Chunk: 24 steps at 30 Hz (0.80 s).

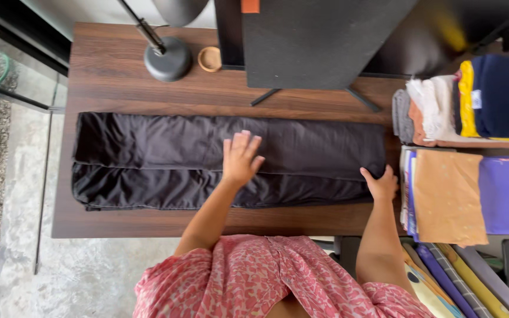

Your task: The person folds several pieces of clothing on a wooden desk, including a dark brown garment, a light gray item, and a blue floral piece. Each item is smoothed, folded into a compact rectangle, and stacked on the desk.

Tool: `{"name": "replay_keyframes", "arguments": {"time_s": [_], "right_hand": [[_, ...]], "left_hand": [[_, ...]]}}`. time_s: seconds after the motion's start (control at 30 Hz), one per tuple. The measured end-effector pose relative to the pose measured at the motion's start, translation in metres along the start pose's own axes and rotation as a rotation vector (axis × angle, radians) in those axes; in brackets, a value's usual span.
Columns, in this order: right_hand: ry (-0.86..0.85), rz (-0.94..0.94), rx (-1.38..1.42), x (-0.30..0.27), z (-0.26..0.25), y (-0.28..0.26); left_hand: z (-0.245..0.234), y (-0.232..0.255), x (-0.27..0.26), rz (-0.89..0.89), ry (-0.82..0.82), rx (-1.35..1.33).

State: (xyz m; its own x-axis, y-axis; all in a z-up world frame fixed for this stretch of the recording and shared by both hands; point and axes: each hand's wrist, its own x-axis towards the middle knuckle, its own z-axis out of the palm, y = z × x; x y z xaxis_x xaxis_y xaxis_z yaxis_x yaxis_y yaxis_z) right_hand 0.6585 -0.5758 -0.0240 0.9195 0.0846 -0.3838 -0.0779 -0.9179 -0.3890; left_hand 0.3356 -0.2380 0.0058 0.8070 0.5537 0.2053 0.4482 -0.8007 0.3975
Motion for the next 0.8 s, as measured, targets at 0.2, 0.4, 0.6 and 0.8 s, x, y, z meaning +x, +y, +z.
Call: {"name": "replay_keyframes", "arguments": {"time_s": [0.2, 0.4, 0.6, 0.8], "right_hand": [[-0.46, -0.046, 0.402, 0.034, -0.012, 0.023], [-0.708, -0.104, 0.604, 0.032, -0.039, 0.015], [-0.757, -0.319, 0.846, -0.033, -0.075, -0.078], [-0.969, -0.507, 0.85, -0.186, -0.012, -0.238]], "left_hand": [[0.083, 0.061, -0.001, -0.072, -0.258, 0.156], [0.105, 0.048, -0.009, -0.122, -0.136, -0.029], [0.046, 0.058, -0.003, -0.42, 0.046, -1.023], [-0.089, -0.01, -0.009, -0.323, -0.18, -1.654]]}}
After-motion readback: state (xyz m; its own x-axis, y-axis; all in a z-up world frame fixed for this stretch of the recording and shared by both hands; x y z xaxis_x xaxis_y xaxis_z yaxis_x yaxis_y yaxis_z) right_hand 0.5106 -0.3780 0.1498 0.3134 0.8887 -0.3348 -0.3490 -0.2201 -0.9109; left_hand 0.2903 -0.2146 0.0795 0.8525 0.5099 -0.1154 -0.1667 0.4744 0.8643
